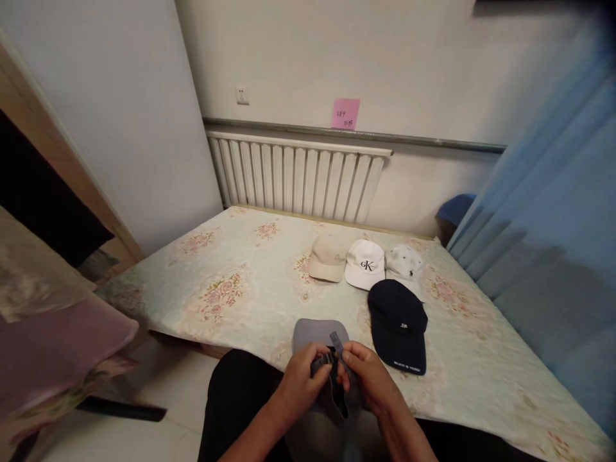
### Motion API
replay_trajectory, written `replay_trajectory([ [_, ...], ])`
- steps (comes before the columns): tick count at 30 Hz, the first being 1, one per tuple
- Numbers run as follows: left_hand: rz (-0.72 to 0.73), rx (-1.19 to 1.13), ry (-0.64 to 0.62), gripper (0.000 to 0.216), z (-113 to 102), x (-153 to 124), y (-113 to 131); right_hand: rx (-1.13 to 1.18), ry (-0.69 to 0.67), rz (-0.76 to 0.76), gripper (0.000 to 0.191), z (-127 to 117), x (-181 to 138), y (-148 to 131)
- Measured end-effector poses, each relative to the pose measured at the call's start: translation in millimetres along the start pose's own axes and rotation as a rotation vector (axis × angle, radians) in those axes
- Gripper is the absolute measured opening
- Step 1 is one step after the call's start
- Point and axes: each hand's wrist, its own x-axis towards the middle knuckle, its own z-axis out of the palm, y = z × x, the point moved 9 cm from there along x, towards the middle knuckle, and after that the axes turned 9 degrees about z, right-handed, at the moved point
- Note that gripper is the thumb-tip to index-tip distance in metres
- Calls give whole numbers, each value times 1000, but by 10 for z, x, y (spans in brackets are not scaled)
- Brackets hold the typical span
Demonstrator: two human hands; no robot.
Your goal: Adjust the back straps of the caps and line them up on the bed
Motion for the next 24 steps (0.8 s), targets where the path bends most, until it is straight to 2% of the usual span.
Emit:
replay_trajectory([
  [6,-43,-95,9,18,-62,-5,22,140,-21,-7,22,-21,6,-8],
  [11,-39,-119,15,21,-85,-8,28,181,-60,61,32,-47,66,148],
  [15,-53,-127,34,22,-71,-11,-17,239,-132,94,32,-32,71,255],
  [24,-60,-160,22,23,-16,-23,-21,242,-193,134,32,40,24,303],
])
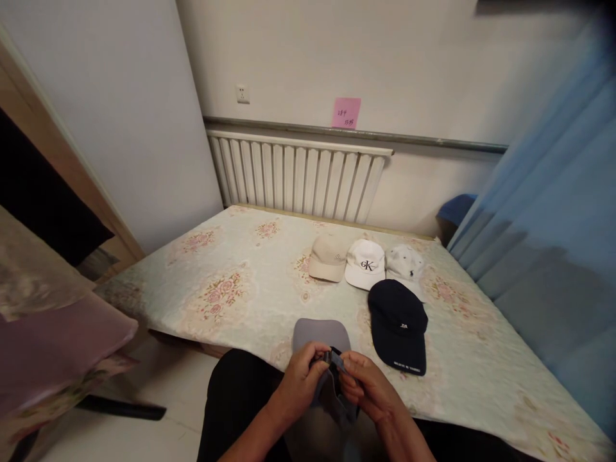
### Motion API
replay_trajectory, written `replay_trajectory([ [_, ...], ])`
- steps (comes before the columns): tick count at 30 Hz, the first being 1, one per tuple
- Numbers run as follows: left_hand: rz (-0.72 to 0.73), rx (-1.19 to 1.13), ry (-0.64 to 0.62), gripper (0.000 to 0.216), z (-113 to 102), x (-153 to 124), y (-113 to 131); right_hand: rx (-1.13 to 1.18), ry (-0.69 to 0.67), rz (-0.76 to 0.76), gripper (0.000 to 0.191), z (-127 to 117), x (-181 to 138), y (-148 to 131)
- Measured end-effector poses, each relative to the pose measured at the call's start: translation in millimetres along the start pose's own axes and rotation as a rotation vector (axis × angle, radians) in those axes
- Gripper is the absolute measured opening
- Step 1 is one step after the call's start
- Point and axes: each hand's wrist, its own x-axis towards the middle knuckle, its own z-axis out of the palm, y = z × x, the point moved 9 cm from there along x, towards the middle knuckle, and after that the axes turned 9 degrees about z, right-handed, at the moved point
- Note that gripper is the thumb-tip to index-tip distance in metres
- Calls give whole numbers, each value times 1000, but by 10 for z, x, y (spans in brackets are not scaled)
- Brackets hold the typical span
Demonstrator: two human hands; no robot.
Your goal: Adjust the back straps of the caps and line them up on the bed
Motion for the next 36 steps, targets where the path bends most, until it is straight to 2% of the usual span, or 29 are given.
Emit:
replay_trajectory([
  [5,-8,-8,-13,23,32,-11,11,15,-36,-1,32,53,-6,-2],
  [24,-4,-45,-30,22,45,-9,30,-34,-6,-4,30,90,4,26],
  [30,16,-45,-75,17,75,-12,86,-142,43,-53,31,134,-8,-54],
  [36,-1,-48,-69,16,66,-15,69,-223,126,-99,27,70,8,-74],
])
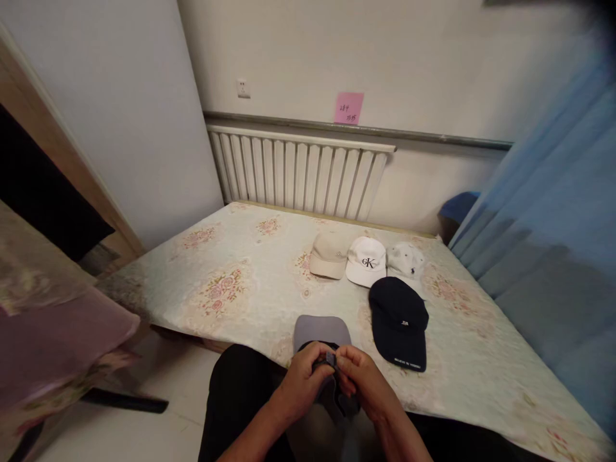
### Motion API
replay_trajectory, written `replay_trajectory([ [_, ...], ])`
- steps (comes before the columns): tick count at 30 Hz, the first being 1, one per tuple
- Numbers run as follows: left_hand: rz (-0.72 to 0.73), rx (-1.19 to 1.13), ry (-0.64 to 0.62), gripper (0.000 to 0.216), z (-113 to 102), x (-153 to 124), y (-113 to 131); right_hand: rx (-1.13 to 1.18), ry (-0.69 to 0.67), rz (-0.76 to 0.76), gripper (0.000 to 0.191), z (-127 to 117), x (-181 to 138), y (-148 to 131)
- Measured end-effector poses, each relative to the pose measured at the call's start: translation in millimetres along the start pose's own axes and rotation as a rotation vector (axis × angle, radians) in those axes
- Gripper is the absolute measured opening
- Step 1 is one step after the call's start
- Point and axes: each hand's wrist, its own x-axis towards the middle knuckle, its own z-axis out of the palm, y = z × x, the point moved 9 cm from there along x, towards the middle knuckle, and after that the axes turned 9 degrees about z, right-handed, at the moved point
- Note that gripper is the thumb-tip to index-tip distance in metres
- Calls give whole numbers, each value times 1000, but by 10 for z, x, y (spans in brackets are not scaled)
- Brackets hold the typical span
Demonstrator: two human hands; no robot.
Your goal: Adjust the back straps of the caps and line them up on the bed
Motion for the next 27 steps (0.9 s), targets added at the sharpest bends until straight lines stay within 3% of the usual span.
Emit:
replay_trajectory([
  [4,-4,-14,8,18,-16,5,-32,22,10,-5,22,-37,-13,18],
  [11,-4,-53,-12,16,27,10,-48,3,42,-88,32,-6,-38,-72],
  [20,-150,-6,-106,11,95,25,-289,-153,153,-38,22,-52,-46,-82],
  [24,-144,28,-264,16,44,26,-279,-20,148,-9,14,-145,-17,-34],
  [27,-180,-22,-287,25,-62,15,-370,133,131,-26,15,-220,-15,-32],
])
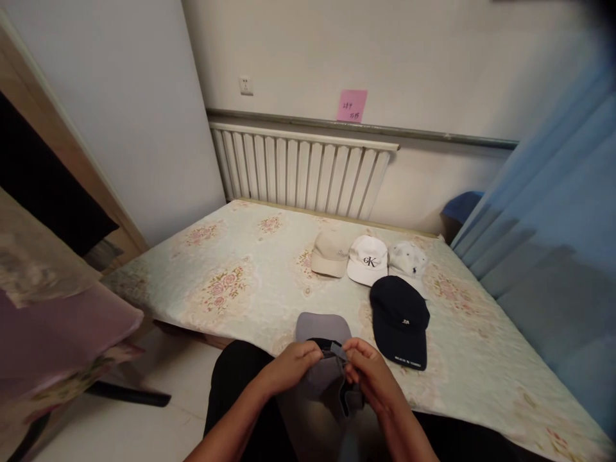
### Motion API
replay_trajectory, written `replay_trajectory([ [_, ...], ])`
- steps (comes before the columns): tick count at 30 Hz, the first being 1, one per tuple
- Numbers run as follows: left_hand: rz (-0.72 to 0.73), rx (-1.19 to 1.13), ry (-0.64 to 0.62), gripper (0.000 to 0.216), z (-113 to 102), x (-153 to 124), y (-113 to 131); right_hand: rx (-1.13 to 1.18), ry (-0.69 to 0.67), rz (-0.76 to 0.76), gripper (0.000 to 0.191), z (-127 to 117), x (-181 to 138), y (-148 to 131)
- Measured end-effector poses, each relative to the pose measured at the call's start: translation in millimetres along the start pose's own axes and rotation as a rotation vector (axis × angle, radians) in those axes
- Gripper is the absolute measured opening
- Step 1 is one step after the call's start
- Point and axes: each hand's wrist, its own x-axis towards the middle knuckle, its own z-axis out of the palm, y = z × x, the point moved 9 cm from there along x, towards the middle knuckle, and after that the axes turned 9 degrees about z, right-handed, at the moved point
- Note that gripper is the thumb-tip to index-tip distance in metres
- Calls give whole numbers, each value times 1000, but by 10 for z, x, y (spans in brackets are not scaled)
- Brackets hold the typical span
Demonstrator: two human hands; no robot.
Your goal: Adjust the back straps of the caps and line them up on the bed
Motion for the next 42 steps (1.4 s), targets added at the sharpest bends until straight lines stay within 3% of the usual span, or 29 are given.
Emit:
replay_trajectory([
  [7,-62,-54,-28,15,-28,15,-232,84,-26,32,20,-76,29,83],
  [14,-38,-6,-15,20,-4,19,-49,57,-48,37,21,-63,28,101],
  [19,8,31,108,31,26,63,119,-57,-22,8,20,-15,22,77],
  [27,-74,-67,97,17,156,135,-15,-213,-4,12,25,-13,-8,53],
  [37,-97,-279,26,23,-52,95,-26,-202,-214,48,32,36,-165,9],
  [42,-65,-379,30,24,-87,89,-45,-327,-178,86,30,30,-179,80],
])
